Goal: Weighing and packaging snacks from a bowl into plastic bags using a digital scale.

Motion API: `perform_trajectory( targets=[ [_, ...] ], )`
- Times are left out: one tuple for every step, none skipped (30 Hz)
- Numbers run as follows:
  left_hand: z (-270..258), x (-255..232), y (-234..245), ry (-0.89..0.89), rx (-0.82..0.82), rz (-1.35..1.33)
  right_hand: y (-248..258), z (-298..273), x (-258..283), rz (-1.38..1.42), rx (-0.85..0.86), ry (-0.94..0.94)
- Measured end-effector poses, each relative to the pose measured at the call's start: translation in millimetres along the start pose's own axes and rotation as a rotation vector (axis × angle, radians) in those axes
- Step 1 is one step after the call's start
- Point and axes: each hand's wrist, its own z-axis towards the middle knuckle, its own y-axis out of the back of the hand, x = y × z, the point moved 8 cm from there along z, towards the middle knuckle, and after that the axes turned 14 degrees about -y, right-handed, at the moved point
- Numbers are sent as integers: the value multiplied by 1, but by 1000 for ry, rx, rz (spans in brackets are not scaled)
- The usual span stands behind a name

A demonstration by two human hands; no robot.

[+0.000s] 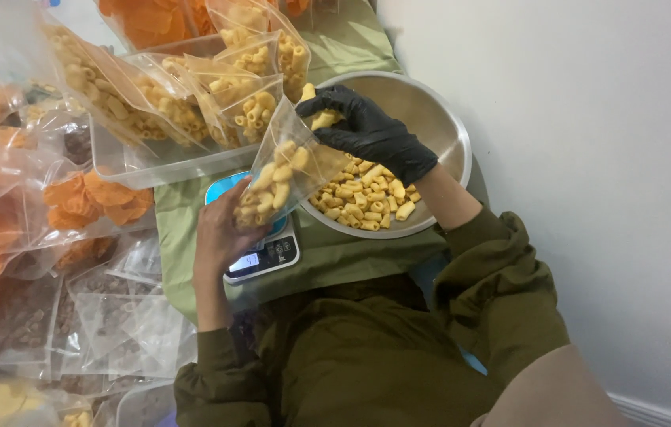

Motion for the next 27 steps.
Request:
perform_trajectory(
  targets=[
    [1, -2, 3, -1, 0, 0, -1, -5, 8, 0, 0, 0],
    [1, -3, 5, 5, 9, -11, -3, -10, 14, 62, 30, -17],
    [1, -4, 7, 10, 18, -23, -5, -15, 20, 124, 61, -35],
    [1, -4, 6, 9, 17, -22, -5, -17, 23, 123, 60, -33],
    [2, -4, 5, 5, 13, -11, -6, -20, 26, 148, 84, -40],
    [1, -4, 5, 4, 12, 0, -8, -23, 29, 174, 108, -48],
    [2, -4, 4, 4, 12, 0, -7, -23, 29, 175, 109, -48],
    [3, -4, 3, -2, 5, -15, -8, -23, 30, 172, 128, -37],
    [4, -4, 3, -9, -3, -29, -9, -24, 30, 169, 148, -26],
    [5, -6, 4, -8, -2, -29, -9, -23, 29, 170, 148, -27],
    [7, -7, 5, -13, -5, -30, -9, -23, 29, 176, 154, -13],
    [7, -9, 7, -17, -7, -30, -10, -22, 29, 183, 161, 1],
    [6, -7, 5, -16, -7, -30, -10, -23, 30, 184, 162, 0],
    [5, -6, 4, -23, -12, -37, -9, -22, 32, 179, 149, 4],
    [5, -5, 3, -30, -18, -44, -8, -22, 34, 174, 136, 7],
    [4, -4, 2, -28, -20, -43, -8, -22, 32, 173, 139, 7],
    [4, -3, 1, -22, -20, -52, -7, -21, 31, 157, 115, 4],
    [4, -2, 0, -19, -20, -61, -5, -21, 29, 140, 90, 1],
    [3, 0, -1, -18, -22, -61, -7, -23, 32, 139, 91, 2],
    [2, 2, -3, -6, -22, -65, -7, -25, 34, 161, 69, -16],
    [0, 4, -4, 7, -22, -70, -7, -28, 36, 183, 46, -35],
    [0, 4, -4, 7, -21, -70, -7, -27, 35, 183, 46, -35],
    [0, 4, -5, 12, -19, -73, -7, -26, 35, 176, 51, -20],
    [0, 4, -5, 17, -16, -76, -8, -25, 35, 171, 56, -4],
    [0, 4, -5, 17, -15, -75, -12, -25, 35, 171, 56, -5],
    [1, 2, -5, 2, -35, -75, -10, -25, 35, 200, -11, 3],
    [2, 0, -4, -13, -54, -74, -9, -25, 36, 228, -77, 12]
  ],
)
